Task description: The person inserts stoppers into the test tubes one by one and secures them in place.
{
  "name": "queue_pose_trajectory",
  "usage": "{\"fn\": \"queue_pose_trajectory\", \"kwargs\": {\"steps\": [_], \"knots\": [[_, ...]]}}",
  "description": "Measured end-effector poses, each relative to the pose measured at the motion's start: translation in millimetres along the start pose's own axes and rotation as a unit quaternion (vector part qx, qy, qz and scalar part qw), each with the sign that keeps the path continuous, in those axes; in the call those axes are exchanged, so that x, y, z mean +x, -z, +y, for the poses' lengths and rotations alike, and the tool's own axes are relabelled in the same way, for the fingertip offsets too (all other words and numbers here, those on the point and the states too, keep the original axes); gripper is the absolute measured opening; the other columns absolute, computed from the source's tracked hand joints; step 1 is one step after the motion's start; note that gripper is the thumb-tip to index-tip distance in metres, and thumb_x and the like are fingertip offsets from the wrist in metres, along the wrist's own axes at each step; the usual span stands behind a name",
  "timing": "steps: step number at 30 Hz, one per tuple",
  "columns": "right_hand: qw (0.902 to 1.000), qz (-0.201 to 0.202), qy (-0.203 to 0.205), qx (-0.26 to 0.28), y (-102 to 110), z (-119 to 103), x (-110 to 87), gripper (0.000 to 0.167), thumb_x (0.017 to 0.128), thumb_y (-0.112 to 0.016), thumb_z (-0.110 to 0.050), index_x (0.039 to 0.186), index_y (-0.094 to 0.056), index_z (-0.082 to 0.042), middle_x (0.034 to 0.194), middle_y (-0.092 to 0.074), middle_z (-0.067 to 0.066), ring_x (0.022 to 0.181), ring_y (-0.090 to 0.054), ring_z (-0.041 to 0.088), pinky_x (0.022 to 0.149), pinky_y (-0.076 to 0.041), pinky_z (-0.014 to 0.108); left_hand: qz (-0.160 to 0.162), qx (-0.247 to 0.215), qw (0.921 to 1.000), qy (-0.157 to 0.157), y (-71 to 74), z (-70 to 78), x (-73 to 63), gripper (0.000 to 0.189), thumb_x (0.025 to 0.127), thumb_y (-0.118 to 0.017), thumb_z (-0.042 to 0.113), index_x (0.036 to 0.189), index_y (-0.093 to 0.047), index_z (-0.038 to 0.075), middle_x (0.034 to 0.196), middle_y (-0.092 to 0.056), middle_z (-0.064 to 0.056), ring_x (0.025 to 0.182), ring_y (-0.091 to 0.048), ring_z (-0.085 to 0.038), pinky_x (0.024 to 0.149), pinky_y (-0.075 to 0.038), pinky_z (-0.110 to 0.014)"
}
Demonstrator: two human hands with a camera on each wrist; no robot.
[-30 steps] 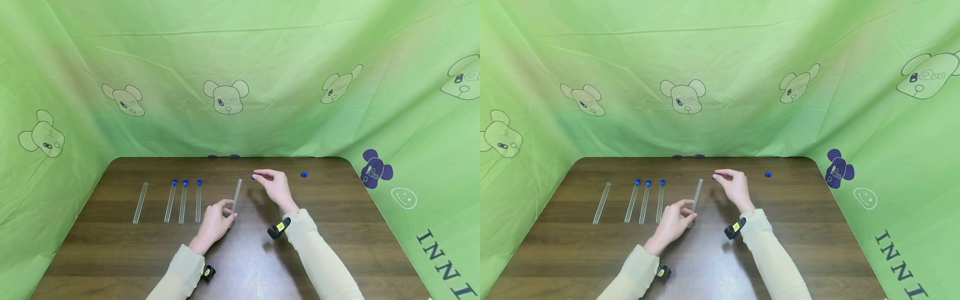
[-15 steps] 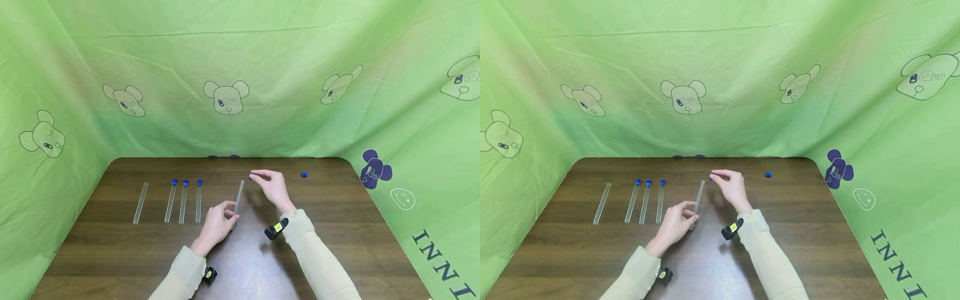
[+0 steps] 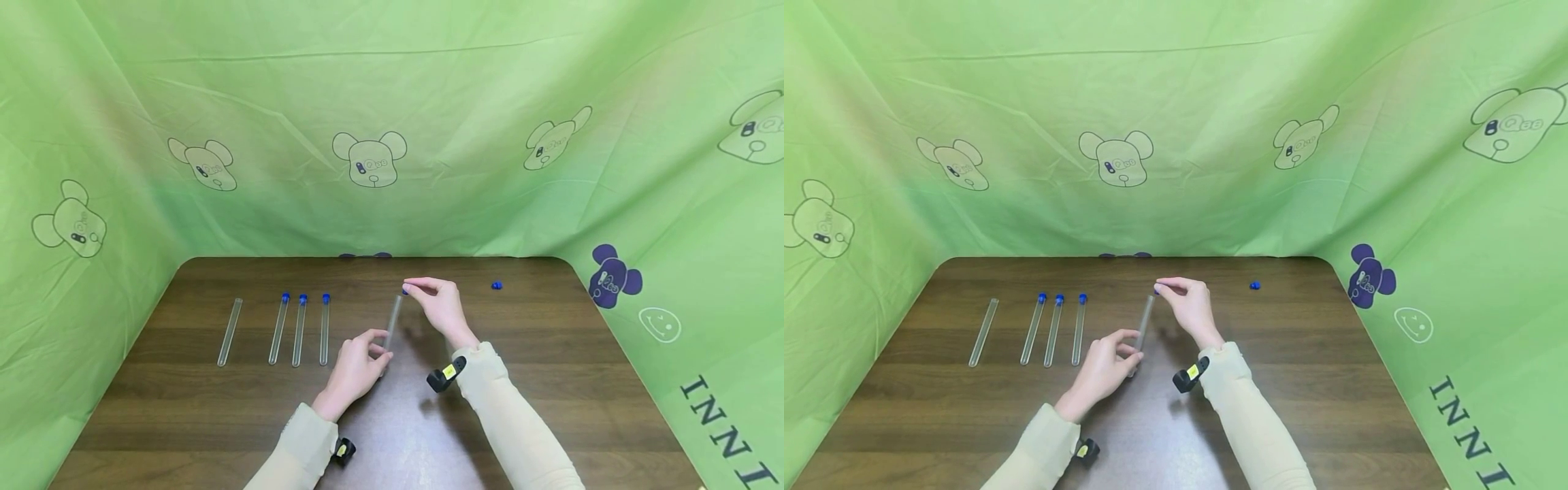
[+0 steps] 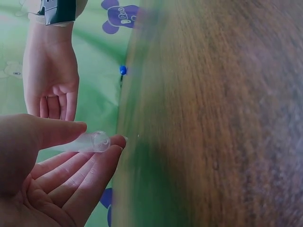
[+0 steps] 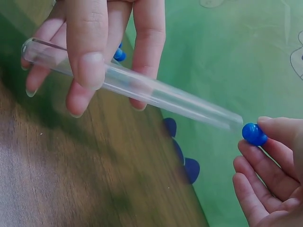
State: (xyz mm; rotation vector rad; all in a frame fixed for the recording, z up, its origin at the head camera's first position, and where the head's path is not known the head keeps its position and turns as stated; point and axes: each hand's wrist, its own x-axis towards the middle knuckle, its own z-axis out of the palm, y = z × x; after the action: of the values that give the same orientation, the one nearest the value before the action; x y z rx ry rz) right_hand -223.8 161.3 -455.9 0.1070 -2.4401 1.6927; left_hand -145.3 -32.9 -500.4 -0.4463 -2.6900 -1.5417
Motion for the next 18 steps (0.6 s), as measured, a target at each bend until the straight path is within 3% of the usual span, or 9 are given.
{"fn": "queue_pose_trajectory", "kwargs": {"steps": [18], "knots": [[1.0,-0.003,-0.006,0.005,-6.8,1.7,0.3,0.02,0.094,-0.077,-0.019,0.108,-0.08,-0.006,0.102,-0.077,0.006,0.096,-0.071,0.018,0.086,-0.052,0.032,-0.004,0.002,1.0,-0.006,0.6,0.1,-0.5,0.033,0.092,-0.075,0.008,0.124,-0.067,0.004,0.087,-0.076,-0.006,0.053,-0.064,0.0,0.058,-0.053,-0.025]]}}
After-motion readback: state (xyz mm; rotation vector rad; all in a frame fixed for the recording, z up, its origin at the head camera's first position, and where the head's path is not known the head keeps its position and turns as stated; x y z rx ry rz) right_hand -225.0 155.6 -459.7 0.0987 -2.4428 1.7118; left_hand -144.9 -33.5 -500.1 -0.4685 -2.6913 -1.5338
